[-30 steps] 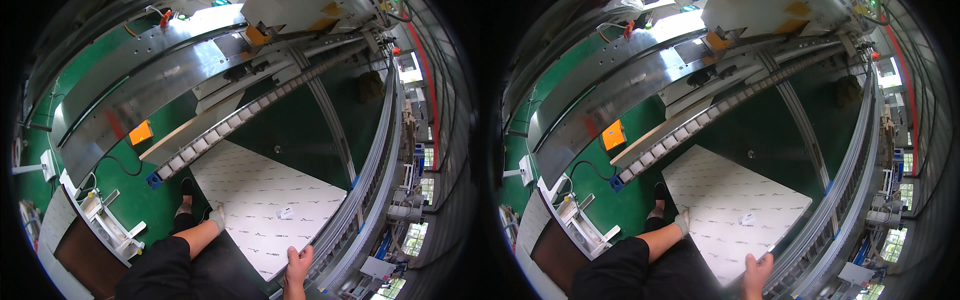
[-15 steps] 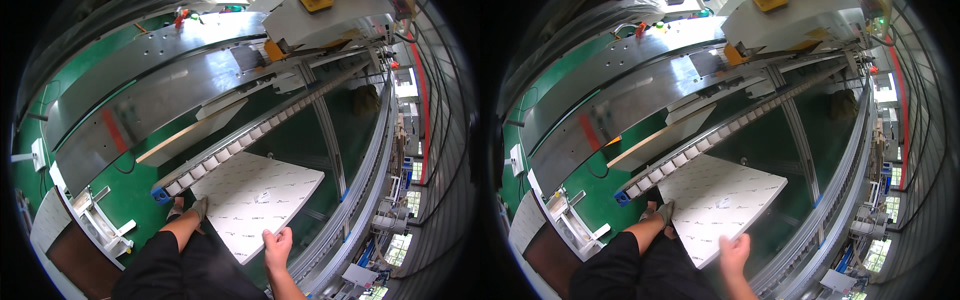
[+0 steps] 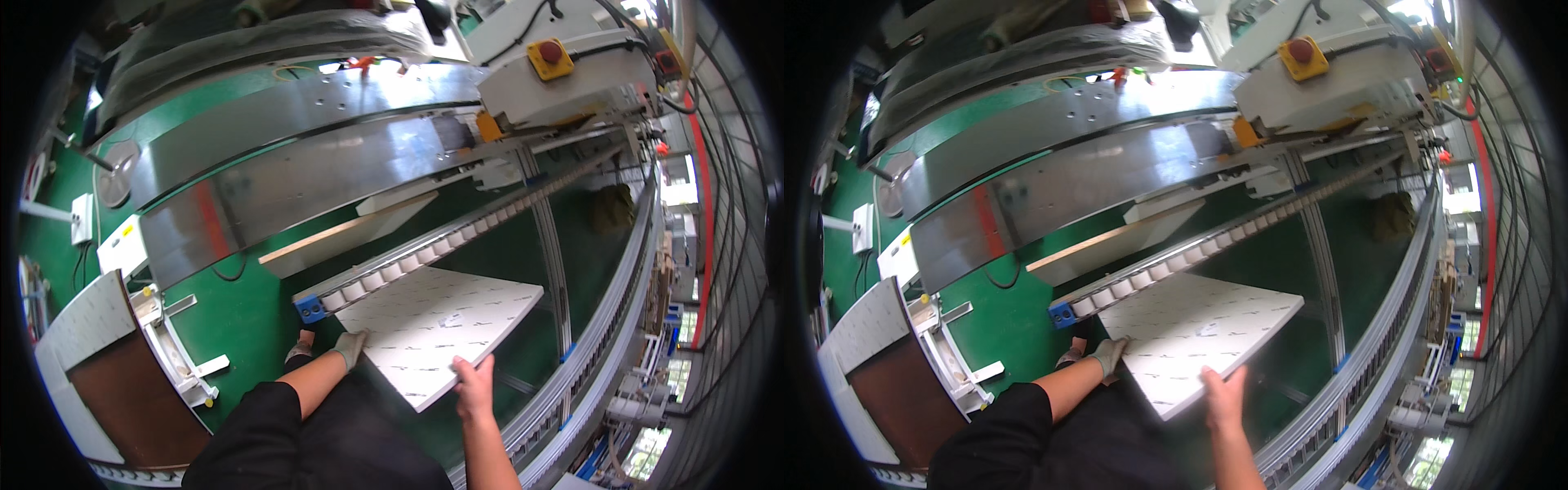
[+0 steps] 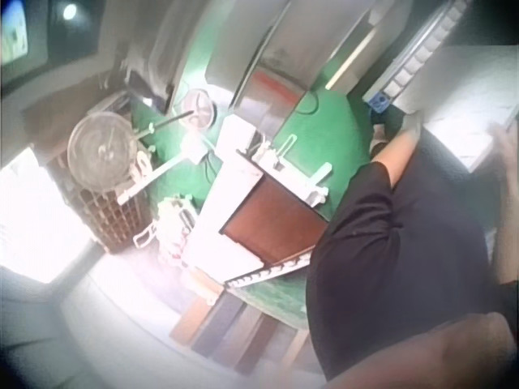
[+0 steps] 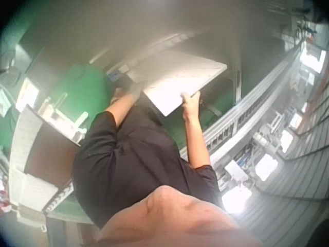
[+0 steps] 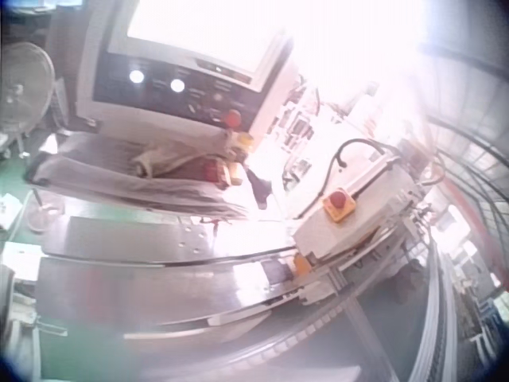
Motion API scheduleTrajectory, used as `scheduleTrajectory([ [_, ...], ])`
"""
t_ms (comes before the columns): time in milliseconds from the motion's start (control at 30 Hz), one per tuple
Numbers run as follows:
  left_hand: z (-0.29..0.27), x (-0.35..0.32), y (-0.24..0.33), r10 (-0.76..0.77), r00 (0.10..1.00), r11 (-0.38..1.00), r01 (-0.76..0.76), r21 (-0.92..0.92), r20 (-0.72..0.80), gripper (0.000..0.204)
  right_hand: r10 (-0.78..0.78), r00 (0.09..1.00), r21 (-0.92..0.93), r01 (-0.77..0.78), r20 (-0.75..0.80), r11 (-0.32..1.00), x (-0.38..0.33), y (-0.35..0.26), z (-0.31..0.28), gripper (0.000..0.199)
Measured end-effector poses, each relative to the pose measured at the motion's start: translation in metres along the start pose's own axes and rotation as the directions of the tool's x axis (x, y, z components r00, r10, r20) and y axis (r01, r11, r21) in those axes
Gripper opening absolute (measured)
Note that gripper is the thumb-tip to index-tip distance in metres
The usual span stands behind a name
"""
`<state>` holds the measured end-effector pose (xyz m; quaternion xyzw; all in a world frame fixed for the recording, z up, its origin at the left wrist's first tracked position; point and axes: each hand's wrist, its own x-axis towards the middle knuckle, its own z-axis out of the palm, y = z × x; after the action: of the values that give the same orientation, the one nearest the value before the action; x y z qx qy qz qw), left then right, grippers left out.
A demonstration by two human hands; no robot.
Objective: The person pushes a cart loaded with wooden panels, picks them up one at a time, and feeds them into an industrial edge-banding or processing machine.
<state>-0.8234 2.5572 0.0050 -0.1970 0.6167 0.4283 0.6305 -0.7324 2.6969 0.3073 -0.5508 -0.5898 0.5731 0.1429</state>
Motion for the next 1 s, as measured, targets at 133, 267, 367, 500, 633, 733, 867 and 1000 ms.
scheduleTrajectory([
  [133, 0.011, -0.014, -0.021, 0.075, 0.969, 0.958, -0.005, -0.286, 0.236, 0.05, 0.019, 0.999, 0.192, -0.025, 0.032, 0.981, 0.029, -0.026, -0.009, 0.048],
  [267, 0.034, -0.062, -0.006, -0.06, 0.943, 0.846, 0.222, -0.484, 0.328, 0.039, 0.204, 0.979, 0.152, -0.2, -0.012, 0.968, 0.072, -0.011, -0.052, 0.038],
  [367, 0.047, -0.046, -0.012, -0.074, 0.936, 0.904, 0.209, -0.374, 0.344, 0.034, 0.191, 0.979, 0.132, -0.198, 0.067, 0.971, 0.084, -0.002, -0.076, 0.041],
  [500, 0.062, -0.051, -0.02, -0.058, 0.971, 0.903, 0.151, -0.403, 0.233, 0.034, 0.253, 0.961, 0.141, -0.268, 0.112, 0.953, 0.091, 0.01, -0.09, 0.049],
  [633, 0.069, -0.049, -0.036, -0.043, 0.99, 0.866, 0.106, -0.49, 0.138, 0.039, 0.356, 0.892, 0.161, -0.409, 0.277, 0.898, 0.082, -0.01, -0.104, 0.054],
  [733, 0.069, -0.046, -0.049, 0.107, 0.969, 0.694, 0.087, -0.715, 0.222, 0.04, 0.365, 0.879, -0.012, -0.38, 0.307, 0.925, 0.083, -0.001, -0.122, 0.054],
  [867, 0.068, -0.037, -0.054, 0.068, 0.981, 0.678, 0.087, -0.73, 0.18, 0.043, 0.299, 0.882, 0.06, -0.343, 0.364, 0.937, 0.062, 0.019, -0.097, 0.039],
  [1000, 0.07, -0.037, -0.052, 0.028, 0.934, 0.744, 0.219, -0.631, 0.358, 0.042, 0.336, 0.891, 0.073, -0.374, 0.306, 0.925, 0.061, 0.014, -0.115, 0.038],
])
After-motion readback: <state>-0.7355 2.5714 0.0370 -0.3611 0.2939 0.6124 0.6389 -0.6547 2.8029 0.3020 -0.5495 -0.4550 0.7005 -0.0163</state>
